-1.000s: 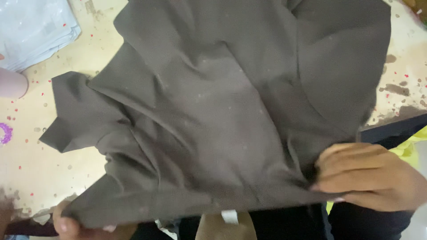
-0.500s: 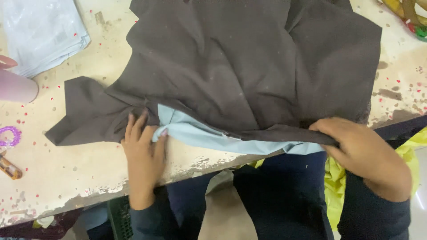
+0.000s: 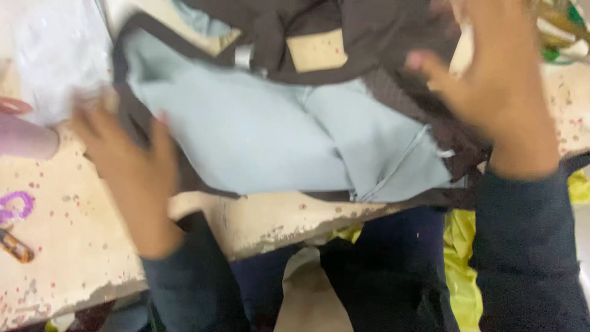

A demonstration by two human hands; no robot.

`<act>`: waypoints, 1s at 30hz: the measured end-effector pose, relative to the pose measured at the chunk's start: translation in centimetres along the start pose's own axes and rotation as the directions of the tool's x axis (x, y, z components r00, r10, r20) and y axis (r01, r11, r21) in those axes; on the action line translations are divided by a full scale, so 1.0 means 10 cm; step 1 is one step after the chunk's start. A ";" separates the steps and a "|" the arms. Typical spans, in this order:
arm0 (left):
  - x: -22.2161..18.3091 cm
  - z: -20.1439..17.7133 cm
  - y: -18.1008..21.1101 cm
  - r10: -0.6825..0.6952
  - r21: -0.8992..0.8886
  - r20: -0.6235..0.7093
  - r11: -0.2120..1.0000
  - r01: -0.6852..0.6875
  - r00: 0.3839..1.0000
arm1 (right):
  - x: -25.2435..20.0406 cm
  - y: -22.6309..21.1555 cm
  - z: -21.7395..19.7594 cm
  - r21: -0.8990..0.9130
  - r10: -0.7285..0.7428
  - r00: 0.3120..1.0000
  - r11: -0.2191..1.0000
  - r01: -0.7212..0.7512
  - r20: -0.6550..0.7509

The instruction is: Inspecting a garment for quality by checking labels and seam strength, then marking it with a sticker.

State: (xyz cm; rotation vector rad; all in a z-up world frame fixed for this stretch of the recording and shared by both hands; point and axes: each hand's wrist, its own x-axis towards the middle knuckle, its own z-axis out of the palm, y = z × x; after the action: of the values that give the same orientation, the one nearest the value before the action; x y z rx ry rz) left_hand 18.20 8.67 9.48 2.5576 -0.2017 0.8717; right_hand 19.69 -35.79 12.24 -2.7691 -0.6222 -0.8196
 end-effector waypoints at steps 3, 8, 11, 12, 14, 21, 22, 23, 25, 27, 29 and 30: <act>-0.21 0.16 0.71 0.077 -0.297 0.121 0.954 -0.038 0.990 | -0.23 -0.45 -0.15 0.276 0.113 0.949 0.941 -0.197 0.295; -0.61 0.80 1.05 0.117 -0.310 0.411 0.950 0.018 0.904 | -0.56 -0.63 0.30 0.015 0.159 0.573 0.958 -0.287 0.804; -0.64 0.92 0.88 0.137 -0.163 0.519 0.985 -0.060 0.844 | -0.75 -0.28 0.48 0.172 0.104 0.714 0.937 -0.304 0.693; -0.55 0.76 0.89 0.128 -0.225 0.446 0.974 -0.027 0.886 | -0.78 -0.12 0.43 0.346 0.088 0.867 0.894 -0.286 0.490; -0.33 0.49 0.93 0.121 -0.289 0.363 0.957 -0.012 0.924 | -0.85 0.17 0.31 0.500 0.109 0.965 0.838 -0.220 0.240; -0.38 0.65 0.93 0.368 -0.283 0.439 0.922 -0.263 0.819 | -0.66 0.23 0.08 0.822 0.355 0.920 0.565 -0.071 -0.165; -0.38 0.68 0.87 0.317 -0.352 0.435 0.921 -0.164 0.843 | -0.63 0.26 0.11 0.840 0.377 0.903 0.541 -0.032 -0.208; -0.42 0.60 0.62 0.325 -0.357 0.433 0.918 -0.171 0.841 | -0.69 0.31 0.13 0.837 0.381 0.900 0.546 -0.032 -0.213; -0.55 0.43 0.11 -0.060 -0.484 0.206 0.861 0.155 0.977 | -0.83 0.40 0.16 0.799 0.404 0.896 0.593 -0.102 -0.185; -0.49 0.02 0.15 -0.016 -0.410 0.060 0.911 0.040 0.998 | -1.02 0.55 0.19 0.768 0.416 0.896 0.621 -0.154 -0.157; -0.49 -0.23 0.11 0.046 -0.306 -0.096 0.949 -0.073 0.994 | -1.09 0.66 0.24 0.739 0.420 0.896 0.647 -0.187 -0.142; -0.53 -0.25 0.05 0.045 -0.298 -0.039 0.953 -0.055 0.998 | -1.09 0.71 0.27 0.707 0.430 0.894 0.672 -0.221 -0.130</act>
State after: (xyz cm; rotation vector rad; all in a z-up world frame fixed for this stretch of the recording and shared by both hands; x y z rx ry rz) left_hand 12.48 9.33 8.23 2.2640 -0.3618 0.8295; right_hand 15.79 -45.05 3.54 -1.9484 -0.2610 -0.7028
